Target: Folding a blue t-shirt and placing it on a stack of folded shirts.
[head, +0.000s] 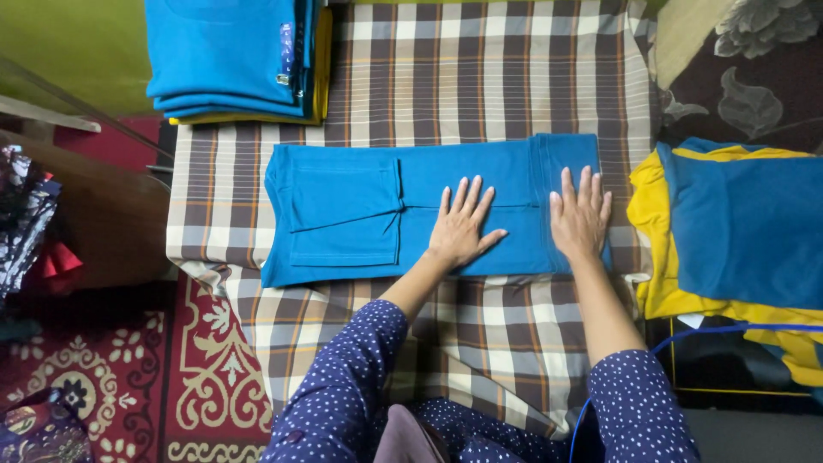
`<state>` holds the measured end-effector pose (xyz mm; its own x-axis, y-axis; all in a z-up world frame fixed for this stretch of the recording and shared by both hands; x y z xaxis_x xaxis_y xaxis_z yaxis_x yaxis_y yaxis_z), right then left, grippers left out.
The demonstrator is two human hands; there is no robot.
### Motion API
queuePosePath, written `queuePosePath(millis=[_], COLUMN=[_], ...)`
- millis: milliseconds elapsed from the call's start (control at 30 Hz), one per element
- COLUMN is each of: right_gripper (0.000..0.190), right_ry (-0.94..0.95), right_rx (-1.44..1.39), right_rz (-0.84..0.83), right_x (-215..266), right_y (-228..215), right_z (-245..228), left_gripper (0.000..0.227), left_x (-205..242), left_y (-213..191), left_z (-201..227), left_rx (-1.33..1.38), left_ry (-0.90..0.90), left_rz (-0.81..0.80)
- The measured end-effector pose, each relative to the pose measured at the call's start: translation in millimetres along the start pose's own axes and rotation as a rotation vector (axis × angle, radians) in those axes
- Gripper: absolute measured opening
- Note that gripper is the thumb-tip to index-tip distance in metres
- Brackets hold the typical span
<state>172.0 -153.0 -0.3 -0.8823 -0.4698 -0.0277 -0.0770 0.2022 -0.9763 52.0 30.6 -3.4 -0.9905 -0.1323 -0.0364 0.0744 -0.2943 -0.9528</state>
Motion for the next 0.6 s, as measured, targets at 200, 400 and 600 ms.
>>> queuePosePath(millis=[200, 400, 600], right_gripper=[0.059, 0.048, 0.019], right_ry=[-0.062, 0.380, -0.025], right_rx=[-0.013, -0.128, -0.372], right_rz=[0.400, 0.355, 0.527], right_x=[33.5, 88.0, 84.0], right_y=[-41.0, 14.2, -81.3], right_z=[-1.4, 117.6, -49.7], left_gripper=[0.080, 0.047, 0.084], left_x=[-2.4, -40.9, -79.7], left_y=[-1.0, 29.6, 38.5], left_z=[2.5, -4.0, -23.9], left_rx=[0.006, 0.391, 1.660], left_ry=[-0.021, -0.051, -0.496], left_rz=[-0.058, 0.123, -0.307])
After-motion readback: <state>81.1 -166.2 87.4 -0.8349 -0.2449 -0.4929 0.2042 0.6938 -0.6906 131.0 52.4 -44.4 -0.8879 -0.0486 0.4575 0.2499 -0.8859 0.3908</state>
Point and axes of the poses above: each hand's wrist, its own x-axis away from the middle knuckle, its own y-axis out of the palm, z = x × y, the point moved 9 cm from there along -x, towards the middle knuckle, and after that the axes turned 5 degrees about -y, right-handed, at the moved point
